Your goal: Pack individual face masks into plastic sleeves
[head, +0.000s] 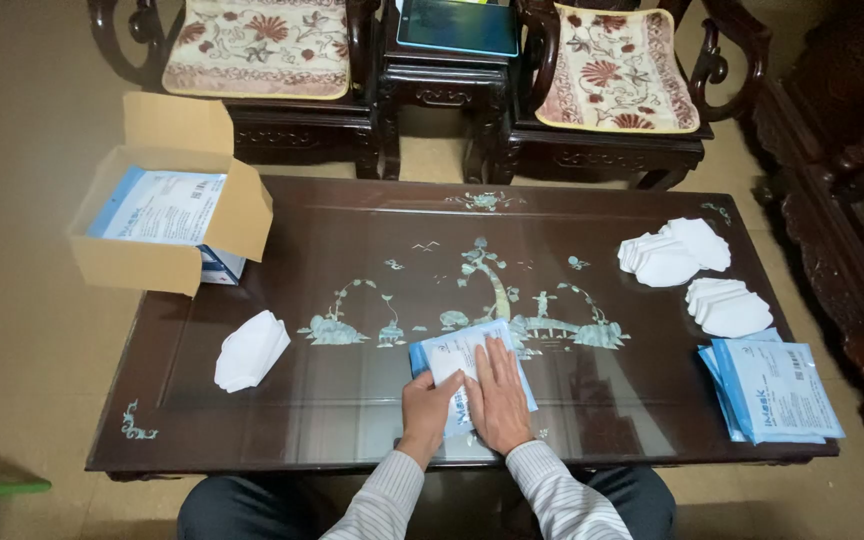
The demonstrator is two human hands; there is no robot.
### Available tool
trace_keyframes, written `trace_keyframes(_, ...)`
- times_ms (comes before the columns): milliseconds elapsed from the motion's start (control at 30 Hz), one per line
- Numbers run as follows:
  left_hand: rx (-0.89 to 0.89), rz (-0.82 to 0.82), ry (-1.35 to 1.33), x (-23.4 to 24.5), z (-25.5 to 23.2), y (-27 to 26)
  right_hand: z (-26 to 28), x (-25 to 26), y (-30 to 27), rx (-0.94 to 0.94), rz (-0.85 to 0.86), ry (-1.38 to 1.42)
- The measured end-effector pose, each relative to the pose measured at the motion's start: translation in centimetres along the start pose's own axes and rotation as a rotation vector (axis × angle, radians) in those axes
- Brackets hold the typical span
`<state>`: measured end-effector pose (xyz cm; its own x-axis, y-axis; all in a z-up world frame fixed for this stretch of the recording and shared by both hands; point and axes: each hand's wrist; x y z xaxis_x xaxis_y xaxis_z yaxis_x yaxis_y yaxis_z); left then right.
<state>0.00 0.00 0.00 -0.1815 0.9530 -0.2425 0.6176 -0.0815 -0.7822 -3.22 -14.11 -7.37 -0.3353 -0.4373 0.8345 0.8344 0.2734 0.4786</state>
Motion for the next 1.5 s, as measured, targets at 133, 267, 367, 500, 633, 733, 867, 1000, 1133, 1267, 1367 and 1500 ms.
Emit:
trace_keyframes(133,-0.017,-0.011,0.067,0.5,0.8,1.3,-0.1,-0.3,-0.2,0.003,0.005,-0.004)
trace_keyframes(267,-0.046,0.016,0.185,0.9,1.4,2.7,0.1,0.0,-0.1,-0.009,0.035,0.003)
trace_keyframes(367,-0.022,0.023,0.25,1.0,1.2,2.9,0.1,-0.2,-0.1,-0.006,0.035,-0.008)
trace_keyframes(500,0.006,0.034,0.272,0.9,0.9,2.6,0.1,-0.2,-0.1,0.043,0.031,-0.046)
trace_keyframes(633,-0.011,0.063,0.233,1.1,1.3,3.6,0.4,0.2,0.2,0.062,0.07,-0.065)
trace_keyframes(733,0.041,0.063,0.241,1.1,0.7,3.1,0.4,0.1,0.1,0.068,0.059,-0.069)
trace_keyframes(867,0.085,0.085,0.05,1.1,0.3,2.0,0.3,0.0,0.0,0.073,0.064,-0.055)
trace_keyframes(1000,0.043,0.055,0.076,0.9,1.0,3.1,0.4,0.2,0.2,0.071,0.07,-0.063)
trace_keyframes(1133,0.092,0.017,0.171,0.7,-0.6,1.1,0.5,0.2,0.2,0.085,0.063,-0.063)
trace_keyframes(1267,-0.086,-0.018,0.38,2.5,1.6,5.1,0.1,-0.1,0.2,0.07,0.151,-0.08)
trace_keyframes(1367,-0.161,-0.08,0.55,3.5,-0.7,3.1,0.3,0.1,0.4,0.065,0.185,-0.102)
trace_keyframes(1500,-0.338,-0.339,0.639,7.2,-1.5,5.4,0.8,0.5,0.7,0.045,0.199,-0.096)
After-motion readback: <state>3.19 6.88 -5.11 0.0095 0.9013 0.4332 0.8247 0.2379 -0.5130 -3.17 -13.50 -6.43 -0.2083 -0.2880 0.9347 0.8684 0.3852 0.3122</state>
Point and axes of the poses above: each hand's wrist, its own y-axis towards the middle knuckle, its own x-axis out of the back of the hand, z = x × y, and after that the axes turned 12 degrees about x, right-handed
